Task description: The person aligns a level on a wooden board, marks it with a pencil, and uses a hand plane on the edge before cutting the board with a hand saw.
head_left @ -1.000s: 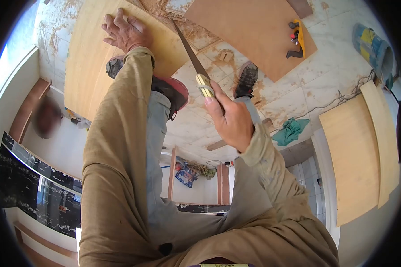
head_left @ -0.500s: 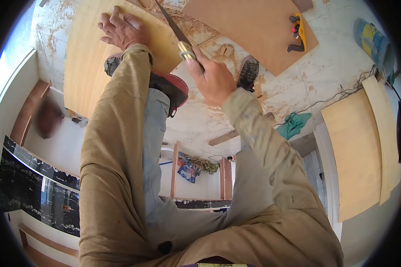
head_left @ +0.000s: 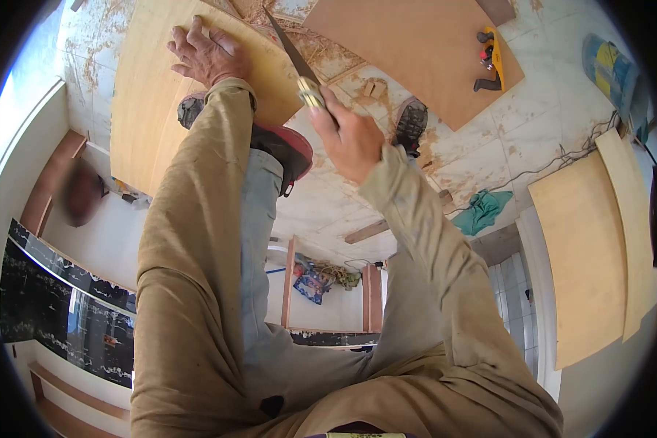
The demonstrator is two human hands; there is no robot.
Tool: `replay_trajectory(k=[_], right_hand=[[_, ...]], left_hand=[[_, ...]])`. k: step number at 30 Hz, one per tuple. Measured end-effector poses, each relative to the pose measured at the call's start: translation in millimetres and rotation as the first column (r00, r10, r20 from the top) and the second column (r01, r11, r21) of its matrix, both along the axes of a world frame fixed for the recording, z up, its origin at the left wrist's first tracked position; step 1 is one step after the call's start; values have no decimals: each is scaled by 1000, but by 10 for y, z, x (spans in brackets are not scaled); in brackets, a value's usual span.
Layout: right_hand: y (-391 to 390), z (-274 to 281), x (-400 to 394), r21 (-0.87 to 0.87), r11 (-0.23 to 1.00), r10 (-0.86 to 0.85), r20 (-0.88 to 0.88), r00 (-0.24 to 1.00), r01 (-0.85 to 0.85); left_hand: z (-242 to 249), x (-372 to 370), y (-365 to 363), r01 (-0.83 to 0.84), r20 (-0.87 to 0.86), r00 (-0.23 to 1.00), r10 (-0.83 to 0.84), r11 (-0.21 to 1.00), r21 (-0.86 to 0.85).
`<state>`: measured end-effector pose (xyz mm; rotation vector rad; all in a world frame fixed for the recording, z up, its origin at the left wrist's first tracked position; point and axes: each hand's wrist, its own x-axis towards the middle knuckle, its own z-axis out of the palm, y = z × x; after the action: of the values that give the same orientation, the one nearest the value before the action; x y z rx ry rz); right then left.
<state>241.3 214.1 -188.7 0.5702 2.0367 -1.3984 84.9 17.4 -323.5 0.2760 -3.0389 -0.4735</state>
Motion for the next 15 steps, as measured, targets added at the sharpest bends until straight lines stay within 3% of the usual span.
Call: replay_trajectory(k=[2, 5, 6, 7, 9, 12, 15], right_hand=[[259, 608, 460, -12, 1000, -5, 42, 999, 6], [266, 614, 441, -20, 999, -28, 16, 999, 28], [183, 343, 177, 0, 999, 46, 80, 996, -46], [-22, -37, -46, 39, 999, 30, 29, 999, -31], [-141, -181, -242, 52, 998, 19, -5, 1000, -18], [89, 460, 216, 58, 998, 25, 76, 997, -30], [252, 782, 487, -23, 999, -41, -7, 999, 40]], left_hand=[[13, 23, 17, -13, -10, 1000, 13, 1000, 18], [22, 30, 29, -16, -10, 1000, 16, 999, 33], [18, 83, 35, -12, 11, 1000, 12, 1000, 28], [8, 83, 17, -17, 17, 1000, 17, 1000, 17], [31, -2, -1, -23, 10, 1000, 23, 1000, 4], [20, 10, 42, -20, 14, 1000, 20, 1000, 23], [30, 26, 10, -15, 1, 1000, 15, 1000, 21]])
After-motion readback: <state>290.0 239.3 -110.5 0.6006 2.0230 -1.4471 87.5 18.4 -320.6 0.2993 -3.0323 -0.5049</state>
